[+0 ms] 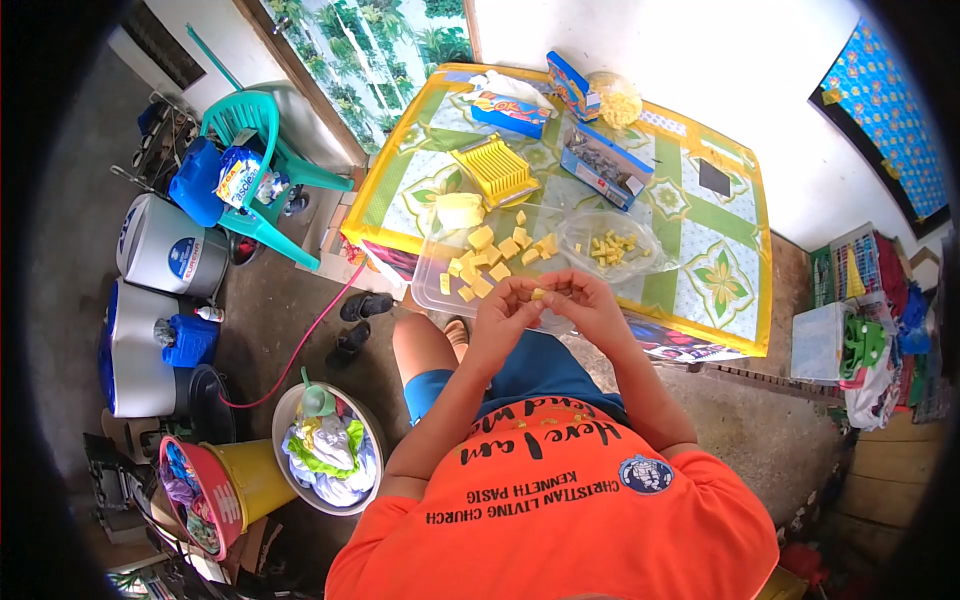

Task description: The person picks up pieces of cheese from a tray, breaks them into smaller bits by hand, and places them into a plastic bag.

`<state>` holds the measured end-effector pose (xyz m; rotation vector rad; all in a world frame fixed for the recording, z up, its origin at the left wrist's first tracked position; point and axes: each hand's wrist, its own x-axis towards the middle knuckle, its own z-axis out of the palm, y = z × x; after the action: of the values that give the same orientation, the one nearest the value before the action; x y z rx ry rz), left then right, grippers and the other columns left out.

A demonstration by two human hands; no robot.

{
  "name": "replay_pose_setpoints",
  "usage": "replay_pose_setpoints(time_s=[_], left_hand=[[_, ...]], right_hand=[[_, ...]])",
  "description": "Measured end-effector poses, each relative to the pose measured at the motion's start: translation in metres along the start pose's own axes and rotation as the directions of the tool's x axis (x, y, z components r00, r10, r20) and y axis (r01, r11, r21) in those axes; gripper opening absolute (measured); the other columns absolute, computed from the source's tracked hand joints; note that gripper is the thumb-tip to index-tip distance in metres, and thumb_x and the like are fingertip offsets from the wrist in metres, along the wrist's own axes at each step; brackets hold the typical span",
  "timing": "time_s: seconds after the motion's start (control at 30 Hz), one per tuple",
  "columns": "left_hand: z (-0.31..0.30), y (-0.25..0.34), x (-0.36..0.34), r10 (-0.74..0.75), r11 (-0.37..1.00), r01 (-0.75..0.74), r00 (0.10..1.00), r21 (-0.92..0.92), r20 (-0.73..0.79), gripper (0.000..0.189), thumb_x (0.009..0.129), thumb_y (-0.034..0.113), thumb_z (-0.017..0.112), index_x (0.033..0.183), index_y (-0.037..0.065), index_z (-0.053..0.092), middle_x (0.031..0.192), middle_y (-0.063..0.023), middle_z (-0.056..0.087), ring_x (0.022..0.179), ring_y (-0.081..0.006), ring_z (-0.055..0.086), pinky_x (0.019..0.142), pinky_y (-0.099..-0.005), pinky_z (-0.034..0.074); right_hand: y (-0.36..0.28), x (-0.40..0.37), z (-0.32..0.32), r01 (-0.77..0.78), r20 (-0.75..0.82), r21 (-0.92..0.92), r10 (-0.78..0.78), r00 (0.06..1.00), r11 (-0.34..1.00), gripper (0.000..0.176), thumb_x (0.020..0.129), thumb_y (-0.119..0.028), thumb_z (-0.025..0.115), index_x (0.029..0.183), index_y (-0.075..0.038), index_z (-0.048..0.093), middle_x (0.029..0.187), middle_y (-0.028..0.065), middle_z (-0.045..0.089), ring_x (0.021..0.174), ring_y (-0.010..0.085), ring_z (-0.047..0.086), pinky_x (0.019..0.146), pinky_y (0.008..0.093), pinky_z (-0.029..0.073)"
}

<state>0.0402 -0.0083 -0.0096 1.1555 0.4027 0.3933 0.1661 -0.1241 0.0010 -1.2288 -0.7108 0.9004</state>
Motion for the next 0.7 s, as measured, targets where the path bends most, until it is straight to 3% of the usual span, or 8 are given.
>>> replay_pose_setpoints(time_s=[0.7], left_hand=[[-0.0037,-0.0025,0.0012,0.039,0.999,-0.04,0.999,0.033,0.031,0.025,0.088,0.009,0.062,0.111,0.003,0.055,0.095,-0.0055,0.064,0.082,-0.0118,0.06,0.07,-0.0256,0.049]], right_hand=[[0.0021,0.0025,-0.0021,-0.016,-0.009,0.035,0.016,1.0,0.999,0.023,0.087,-0.012,0.065,0.106,-0.001,0.06,0.092,0.0015,0.062,0.082,0.0063,0.057,0.069,0.0219,0.046]])
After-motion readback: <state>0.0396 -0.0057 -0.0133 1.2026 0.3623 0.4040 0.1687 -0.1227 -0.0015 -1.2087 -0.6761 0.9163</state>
